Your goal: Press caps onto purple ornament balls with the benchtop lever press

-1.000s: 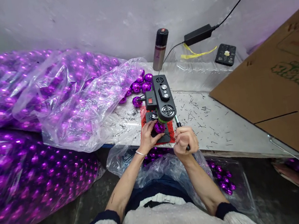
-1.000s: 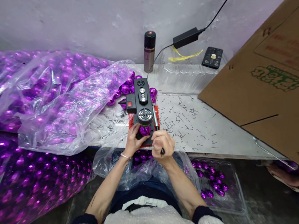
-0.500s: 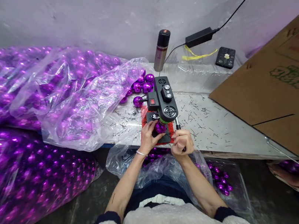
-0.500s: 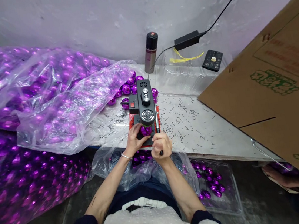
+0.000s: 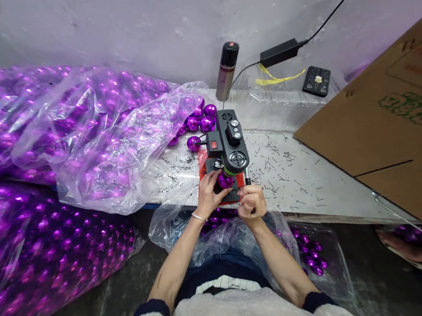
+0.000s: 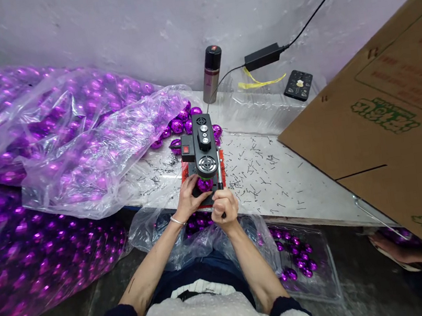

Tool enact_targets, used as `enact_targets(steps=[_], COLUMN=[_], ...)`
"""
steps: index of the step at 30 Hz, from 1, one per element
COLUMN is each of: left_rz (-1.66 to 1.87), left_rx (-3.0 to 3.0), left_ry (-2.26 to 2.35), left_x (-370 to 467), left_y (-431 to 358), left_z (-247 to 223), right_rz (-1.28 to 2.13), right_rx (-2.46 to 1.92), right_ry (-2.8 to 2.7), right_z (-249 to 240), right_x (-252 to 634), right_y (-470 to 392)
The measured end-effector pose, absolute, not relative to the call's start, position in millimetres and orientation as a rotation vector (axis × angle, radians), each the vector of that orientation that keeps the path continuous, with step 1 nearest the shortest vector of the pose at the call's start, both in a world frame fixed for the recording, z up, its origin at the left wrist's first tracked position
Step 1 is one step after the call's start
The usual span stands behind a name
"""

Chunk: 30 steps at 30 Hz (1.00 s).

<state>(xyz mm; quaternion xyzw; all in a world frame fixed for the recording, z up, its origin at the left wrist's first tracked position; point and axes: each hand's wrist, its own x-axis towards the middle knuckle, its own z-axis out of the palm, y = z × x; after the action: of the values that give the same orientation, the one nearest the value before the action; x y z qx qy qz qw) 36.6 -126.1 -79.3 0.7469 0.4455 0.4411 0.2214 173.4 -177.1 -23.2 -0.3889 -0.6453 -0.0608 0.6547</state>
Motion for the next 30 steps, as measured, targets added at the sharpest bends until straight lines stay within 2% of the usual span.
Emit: enact_targets(steps=[4, 14, 19, 25, 27, 30], left_rz=[1.211, 1.292, 1.325, 1.039, 1.095, 1.242], left_rx=[2.074, 2.108, 2.202, 2.424, 2.444, 2.342], left_ry=[1.230, 1.220, 1.206, 1.088, 1.120, 1.299], left_x=[35, 35, 20, -3, -6, -7], left_y=[-128, -129, -173, -237, -229, -178], left_z=[-77, -74, -67, -84, -82, -63], right_rz=[-0.145, -0.055, -0.040, -0.049, -0.048, -0.046], right_rx=[-0.877, -1.030, -1.021, -1.027, -1.024, -1.011], right_ry=[-1.472, -1.328, -1.376, -1.398, -1.397, -1.397], right_z=[-16, 70, 67, 57, 55, 52], right_x=[174, 164, 168, 170, 170, 169], right_y=[-179, -181, -182, -185, -185, -185])
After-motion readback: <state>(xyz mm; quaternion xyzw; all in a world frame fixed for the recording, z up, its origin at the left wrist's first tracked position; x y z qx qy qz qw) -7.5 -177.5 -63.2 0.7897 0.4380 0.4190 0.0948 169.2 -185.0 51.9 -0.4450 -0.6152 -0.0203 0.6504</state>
